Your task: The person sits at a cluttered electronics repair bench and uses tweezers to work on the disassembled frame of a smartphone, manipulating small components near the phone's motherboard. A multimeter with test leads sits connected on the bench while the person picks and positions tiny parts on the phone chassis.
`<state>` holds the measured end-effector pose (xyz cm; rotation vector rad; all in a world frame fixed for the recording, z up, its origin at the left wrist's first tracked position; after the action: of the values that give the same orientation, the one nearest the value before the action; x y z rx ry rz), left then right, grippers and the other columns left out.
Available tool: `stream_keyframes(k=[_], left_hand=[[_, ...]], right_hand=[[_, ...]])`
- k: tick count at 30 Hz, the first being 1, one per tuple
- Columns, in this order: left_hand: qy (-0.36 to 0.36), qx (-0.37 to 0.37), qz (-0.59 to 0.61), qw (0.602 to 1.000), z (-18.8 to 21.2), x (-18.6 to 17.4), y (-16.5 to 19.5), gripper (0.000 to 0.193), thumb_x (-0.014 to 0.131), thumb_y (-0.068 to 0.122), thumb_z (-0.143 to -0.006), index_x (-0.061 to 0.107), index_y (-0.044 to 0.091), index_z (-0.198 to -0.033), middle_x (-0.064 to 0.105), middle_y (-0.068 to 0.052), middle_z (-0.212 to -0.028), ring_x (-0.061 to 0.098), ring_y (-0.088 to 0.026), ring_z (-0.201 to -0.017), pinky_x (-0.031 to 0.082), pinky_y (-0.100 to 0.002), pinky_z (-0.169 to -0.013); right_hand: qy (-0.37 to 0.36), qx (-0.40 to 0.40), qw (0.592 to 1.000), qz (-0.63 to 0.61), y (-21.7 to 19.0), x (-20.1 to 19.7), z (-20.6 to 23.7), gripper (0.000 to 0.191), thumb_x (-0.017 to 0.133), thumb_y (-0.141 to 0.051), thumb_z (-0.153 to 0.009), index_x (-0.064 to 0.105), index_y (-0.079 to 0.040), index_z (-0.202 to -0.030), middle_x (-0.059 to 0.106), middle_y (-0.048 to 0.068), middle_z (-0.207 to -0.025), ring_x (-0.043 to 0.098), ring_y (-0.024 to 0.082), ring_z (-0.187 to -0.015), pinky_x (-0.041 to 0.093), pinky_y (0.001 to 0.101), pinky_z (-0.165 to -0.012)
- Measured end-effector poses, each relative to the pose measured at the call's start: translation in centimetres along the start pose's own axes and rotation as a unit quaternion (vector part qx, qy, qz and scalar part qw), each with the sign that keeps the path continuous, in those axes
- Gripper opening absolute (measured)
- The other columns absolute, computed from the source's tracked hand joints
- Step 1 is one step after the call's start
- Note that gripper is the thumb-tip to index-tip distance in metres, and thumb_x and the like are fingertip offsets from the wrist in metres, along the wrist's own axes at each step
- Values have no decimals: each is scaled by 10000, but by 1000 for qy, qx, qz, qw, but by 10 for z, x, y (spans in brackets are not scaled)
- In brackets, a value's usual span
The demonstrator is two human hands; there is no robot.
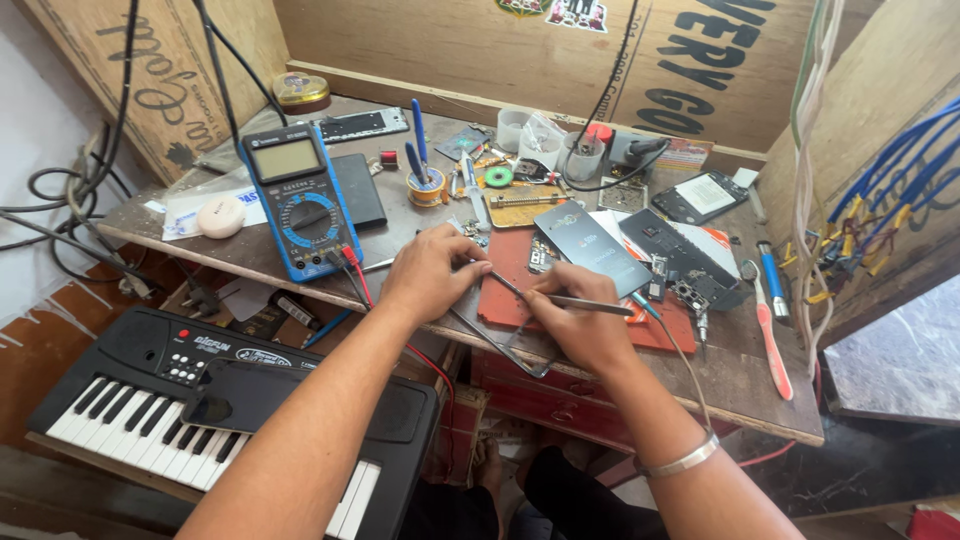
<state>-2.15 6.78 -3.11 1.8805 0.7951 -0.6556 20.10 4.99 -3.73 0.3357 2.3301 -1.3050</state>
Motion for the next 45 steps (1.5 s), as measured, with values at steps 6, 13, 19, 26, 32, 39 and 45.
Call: stream_keyframes(k=[6, 13, 19, 26, 32, 39, 45], left_hand=[[-1, 7, -5, 1000, 0, 0, -3, 161, 795, 330, -824, 804, 199, -916, 667, -53, -908, 655, -283, -954, 516, -435, -823], [17, 29, 5, 999, 0, 2, -4, 168, 797, 315, -810, 805, 192, -925, 660, -55, -927, 651, -303, -943, 511, -450, -809], [9, 29, -12, 999, 1, 0, -1, 166, 796, 320, -822, 805, 187, -921, 670, -55, -915, 662, -301, -938, 515, -449, -804], [-11, -9, 11, 1000, 1, -4, 2, 176, 789, 318, -821, 812, 194, -944, 686, -44, -915, 693, -255, -887, 536, -418, -786], [-4, -13, 13, 1000, 1, -5, 3, 187, 798, 332, -813, 820, 198, -941, 682, -47, -923, 683, -254, -881, 533, -416, -786], [-1, -18, 13, 1000, 2, -5, 4, 178, 802, 328, -810, 819, 197, -929, 676, -50, -912, 679, -250, -876, 532, -409, -787], [-2, -25, 15, 1000, 2, -5, 5, 176, 801, 327, -808, 815, 197, -926, 677, -47, -930, 681, -253, -889, 530, -413, -788]], right_hand=[[-2, 31, 999, -40, 4, 9, -4, 117, 790, -87, -863, 750, 9, -917, 799, 70, -866, 712, 84, -782, 571, 260, -700], [-5, 53, 998, -39, -6, 11, -6, 147, 792, -128, -858, 726, -10, -915, 803, 56, -876, 748, 83, -816, 578, 252, -724], [4, 27, 994, 105, -18, 12, -8, 211, 853, -210, -809, 777, -33, -895, 796, 63, -861, 708, 118, -756, 527, 287, -659], [30, 55, 990, -123, 2, 7, -1, 190, 789, -129, -869, 698, 1, -974, 761, 46, -875, 715, 82, -781, 585, 266, -687], [-46, 46, 991, -117, 11, -8, -2, 214, 776, -105, -856, 726, 7, -1030, 770, 44, -927, 706, 80, -846, 586, 254, -750], [2, 53, 998, -32, 3, -12, 1, 163, 785, -130, -858, 772, -2, -957, 796, 52, -835, 712, 83, -731, 580, 267, -663], [11, 15, 1000, 15, -3, -11, 7, 153, 814, -115, -814, 747, 1, -890, 782, 75, -813, 761, 114, -717, 580, 263, -631]])
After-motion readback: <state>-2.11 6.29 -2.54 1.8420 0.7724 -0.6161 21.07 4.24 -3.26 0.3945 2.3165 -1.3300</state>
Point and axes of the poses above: each hand's wrist, its own z-axis away from the middle knuckle, its own x-axis out of the palm, y = z × x, the point moved 1 cm from there along -z, towards the middle knuckle
